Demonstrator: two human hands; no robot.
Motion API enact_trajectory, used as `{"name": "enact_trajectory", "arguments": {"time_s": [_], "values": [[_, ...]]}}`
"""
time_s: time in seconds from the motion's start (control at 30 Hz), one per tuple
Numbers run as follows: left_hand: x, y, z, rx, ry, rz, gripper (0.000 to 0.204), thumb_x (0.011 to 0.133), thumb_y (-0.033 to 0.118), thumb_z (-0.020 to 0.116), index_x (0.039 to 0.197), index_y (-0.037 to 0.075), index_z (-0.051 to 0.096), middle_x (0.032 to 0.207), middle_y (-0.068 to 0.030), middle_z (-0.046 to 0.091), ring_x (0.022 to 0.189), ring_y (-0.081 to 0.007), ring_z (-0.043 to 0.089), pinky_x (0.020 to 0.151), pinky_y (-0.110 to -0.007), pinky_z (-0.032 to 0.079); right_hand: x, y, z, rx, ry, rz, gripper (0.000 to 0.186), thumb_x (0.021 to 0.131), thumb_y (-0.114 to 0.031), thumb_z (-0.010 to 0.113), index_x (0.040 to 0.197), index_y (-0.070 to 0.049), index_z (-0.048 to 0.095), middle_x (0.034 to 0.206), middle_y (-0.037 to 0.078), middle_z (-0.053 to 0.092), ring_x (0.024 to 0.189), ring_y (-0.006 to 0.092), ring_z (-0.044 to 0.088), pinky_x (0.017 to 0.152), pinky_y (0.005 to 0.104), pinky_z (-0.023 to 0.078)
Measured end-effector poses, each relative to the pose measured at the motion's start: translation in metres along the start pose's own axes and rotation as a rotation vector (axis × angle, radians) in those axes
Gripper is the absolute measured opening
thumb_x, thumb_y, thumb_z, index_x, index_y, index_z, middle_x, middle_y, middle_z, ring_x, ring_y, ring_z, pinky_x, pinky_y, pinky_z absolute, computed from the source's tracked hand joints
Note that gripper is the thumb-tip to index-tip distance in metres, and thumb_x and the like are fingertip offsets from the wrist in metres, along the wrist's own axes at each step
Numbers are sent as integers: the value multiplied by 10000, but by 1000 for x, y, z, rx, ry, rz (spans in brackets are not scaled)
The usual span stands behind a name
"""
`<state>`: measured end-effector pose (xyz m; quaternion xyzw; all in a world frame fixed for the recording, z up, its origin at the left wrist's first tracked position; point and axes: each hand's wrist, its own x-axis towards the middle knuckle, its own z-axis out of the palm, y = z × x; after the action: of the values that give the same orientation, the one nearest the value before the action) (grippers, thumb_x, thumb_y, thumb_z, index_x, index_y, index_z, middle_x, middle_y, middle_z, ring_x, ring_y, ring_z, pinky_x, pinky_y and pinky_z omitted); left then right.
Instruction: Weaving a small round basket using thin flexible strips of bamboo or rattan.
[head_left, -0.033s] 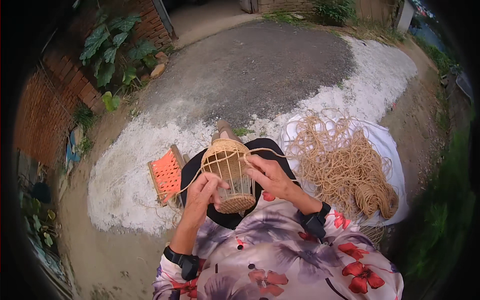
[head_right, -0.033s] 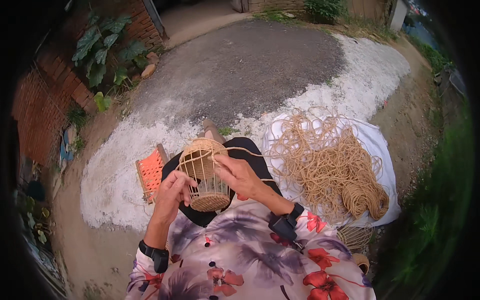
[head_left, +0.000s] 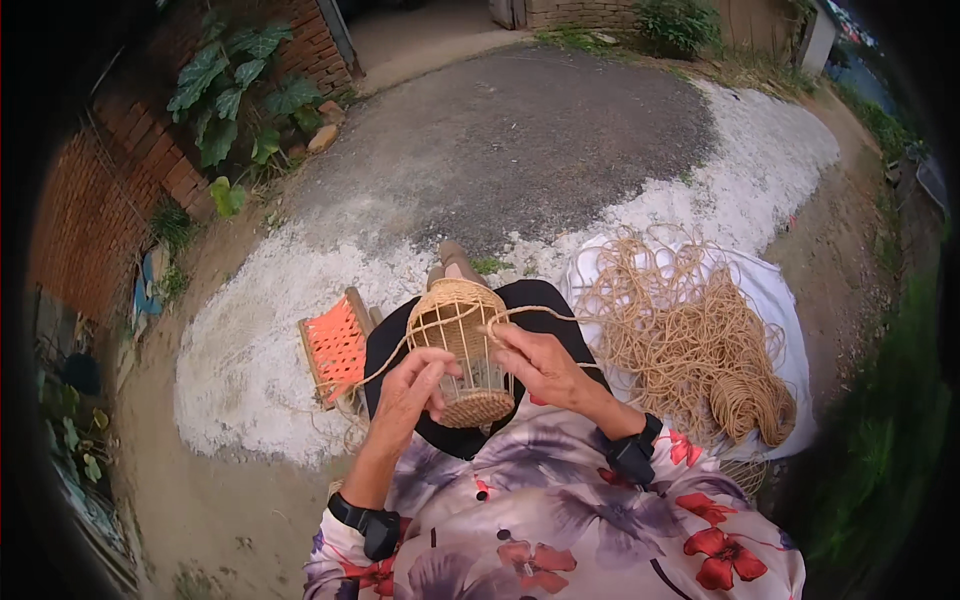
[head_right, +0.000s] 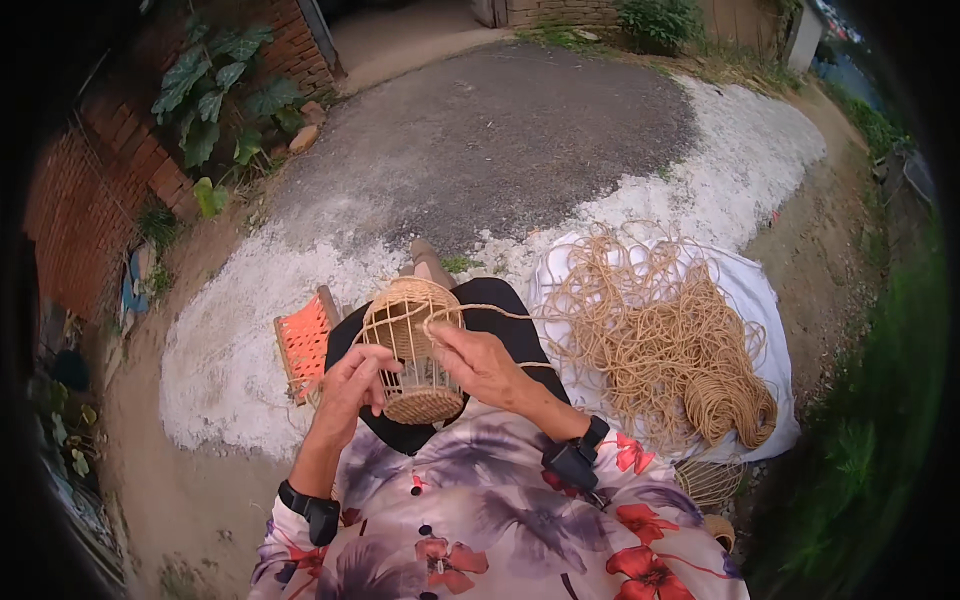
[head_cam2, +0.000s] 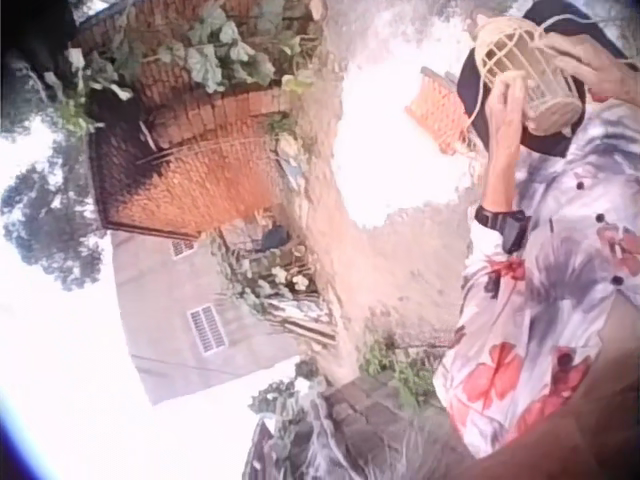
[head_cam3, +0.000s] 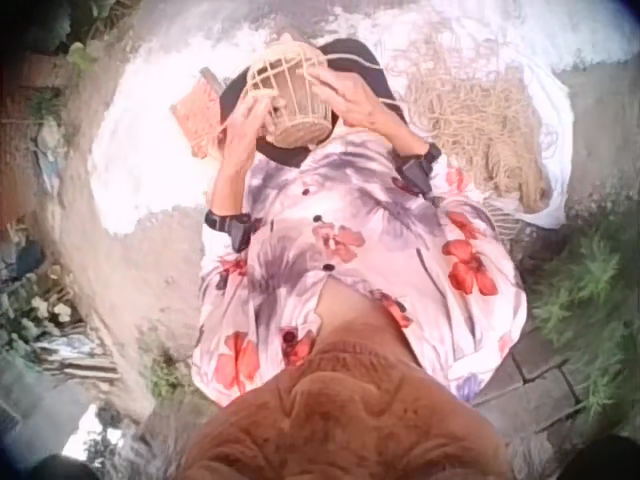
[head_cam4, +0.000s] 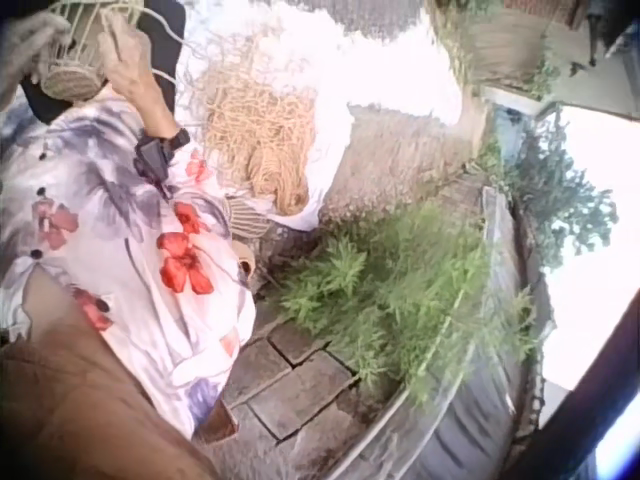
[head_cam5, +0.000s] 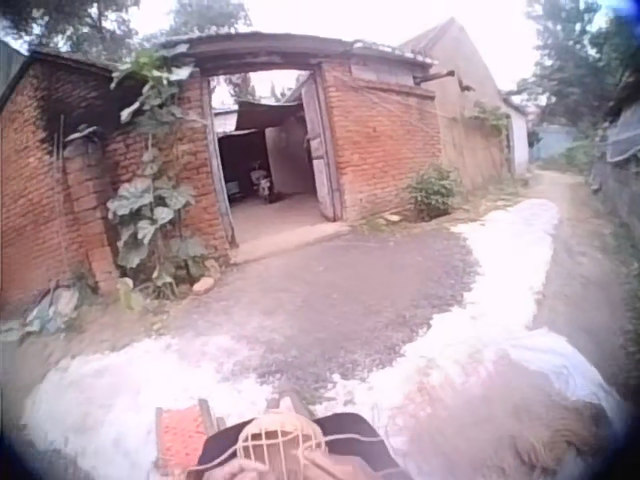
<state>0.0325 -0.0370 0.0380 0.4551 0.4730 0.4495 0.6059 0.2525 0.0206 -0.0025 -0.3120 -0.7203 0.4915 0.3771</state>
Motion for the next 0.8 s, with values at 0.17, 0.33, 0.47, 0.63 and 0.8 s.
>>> {"name": "enact_trajectory", "arguments": {"time_s": [0.17, 0.33, 0.47, 0.63, 0.8], "values": [[-6, -24, 7, 265, -99, -185, 447, 931, 439, 572, 1050, 14, 645, 790, -22, 596, 622, -69, 533, 530, -219, 450, -8, -33, 26, -486, -166, -258, 446, 775, -48, 603, 1211, -101, 520, 912, 133, 465, 856, 335, 548, 710, 429, 457], [-9, -35, 9, -14, -60, -101, 337, 931, 359, 618, 878, 28, 661, 723, -5, 578, 616, -62, 547, 542, -198, 454, -3, -46, 5, -655, -258, -344, 384, 774, -141, 664, 1137, -47, 586, 919, 143, 515, 867, 311, 542, 731, 418, 450], [-23, -28, -2, -306, -35, -68, 227, 991, 266, 521, 992, 43, 561, 952, -94, 649, 640, -82, 598, 578, -220, 516, 9, -49, 5, -721, 84, -499, 492, 782, -281, 688, 1195, -41, 571, 1048, 159, 563, 937, 300, 553, 765, 397, 456], [-53, -11, -131, -471, 396, 274, 166, 1004, 211, 486, 1039, 57, 540, 850, -25, 596, 678, -81, 577, 580, -218, 502, -10, 3, -8, -486, -324, 48, 607, 839, -423, 652, 1275, -25, 510, 640, 149, 641, 618, 330, 647, 652, 380, 495], [-181, -19, -357, -74, 1212, 349, 233, 953, 237, 575, 1094, 52, 582, 829, -23, 595, 659, -92, 586, 558, -212, 504, -38, 16, -41, -268, -398, 140, 287, 896, -265, 629, 1046, -21, 643, 728, 62, 635, 639, 153, 604, 584, 293, 468]]}}
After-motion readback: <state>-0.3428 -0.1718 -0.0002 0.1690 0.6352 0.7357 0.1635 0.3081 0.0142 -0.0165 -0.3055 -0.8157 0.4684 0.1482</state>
